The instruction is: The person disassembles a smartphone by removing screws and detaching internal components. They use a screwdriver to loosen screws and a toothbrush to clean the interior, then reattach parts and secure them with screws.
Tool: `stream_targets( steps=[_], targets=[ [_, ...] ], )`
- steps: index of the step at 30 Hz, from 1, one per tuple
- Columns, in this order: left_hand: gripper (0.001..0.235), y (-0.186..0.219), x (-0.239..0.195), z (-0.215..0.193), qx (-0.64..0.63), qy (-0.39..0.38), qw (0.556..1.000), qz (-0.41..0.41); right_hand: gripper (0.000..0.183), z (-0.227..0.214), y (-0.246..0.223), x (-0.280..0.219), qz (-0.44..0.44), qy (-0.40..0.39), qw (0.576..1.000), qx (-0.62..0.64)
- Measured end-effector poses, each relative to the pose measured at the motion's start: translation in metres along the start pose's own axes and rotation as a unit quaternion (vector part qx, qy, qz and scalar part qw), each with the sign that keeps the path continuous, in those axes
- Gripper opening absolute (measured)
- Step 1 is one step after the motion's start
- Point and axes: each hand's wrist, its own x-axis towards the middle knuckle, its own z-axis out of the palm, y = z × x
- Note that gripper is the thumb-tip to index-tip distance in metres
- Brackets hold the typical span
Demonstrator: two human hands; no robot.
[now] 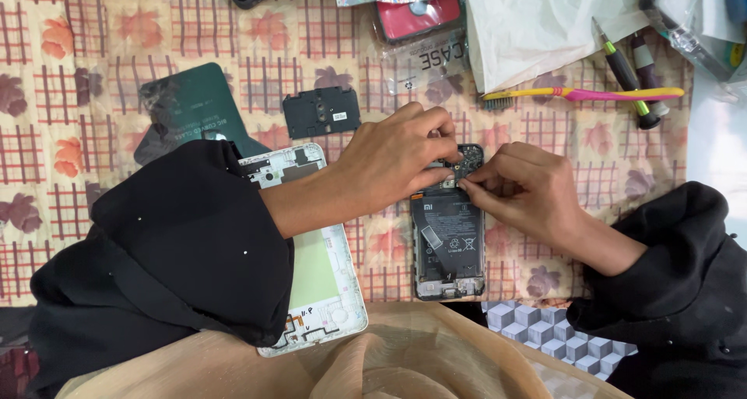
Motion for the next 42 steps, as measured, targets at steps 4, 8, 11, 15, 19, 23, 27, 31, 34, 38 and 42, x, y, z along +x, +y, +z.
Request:
stream_targets(
  steps=[4,8,11,15,19,23,27,31,34,38,42],
  targets=[
    [0.022,-0.002,-0.001,0.001,0.007,0.003,1.000,0.005,0.011,-0.011,-0.001,0.010,-0.003,-0.055,0.998,-0.031],
    [0.022,-0.002,0.001,0.003,0.012,-0.001,1.000,0.004,0.010,-0.021,0.000,0.029,-0.047,-0.111,0.991,-0.059],
    [0.023,-0.002,0.002,0.003,0.018,-0.011,1.000,-0.006,0.015,-0.025,-0.004,0.033,-0.107,-0.138,0.975,-0.141],
    [0.024,-0.001,0.000,0.001,0.019,-0.003,1.000,-0.003,0.015,-0.024,-0.016,0.025,-0.186,-0.131,0.946,-0.232],
    [0.023,0.001,0.002,-0.001,0.000,-0.012,1.000,-0.014,0.009,-0.021,-0.024,0.020,-0.217,-0.127,0.918,-0.306],
    [0.025,0.002,0.003,0.000,0.011,-0.014,1.000,-0.023,0.011,-0.016,-0.026,0.018,-0.262,-0.128,0.874,-0.387],
    [0.022,0.001,0.003,0.000,0.002,-0.003,1.000,-0.023,0.006,-0.010,-0.033,0.014,-0.343,-0.119,0.788,-0.497],
    [0.021,-0.003,0.005,0.004,0.003,-0.003,0.999,-0.031,0.013,-0.006,-0.034,0.014,-0.360,-0.143,0.762,-0.520],
    [0.020,-0.004,0.004,0.003,0.012,0.000,1.000,-0.025,0.009,-0.011,-0.019,0.024,-0.383,-0.097,0.795,-0.460],
    [0.021,-0.002,0.004,0.003,0.023,-0.015,0.999,-0.033,0.008,-0.022,0.006,0.027,-0.349,-0.035,0.902,-0.252],
    [0.020,-0.001,0.001,0.004,0.022,-0.012,0.999,-0.031,0.019,-0.025,0.016,0.014,-0.265,-0.038,0.946,-0.183]
  ],
)
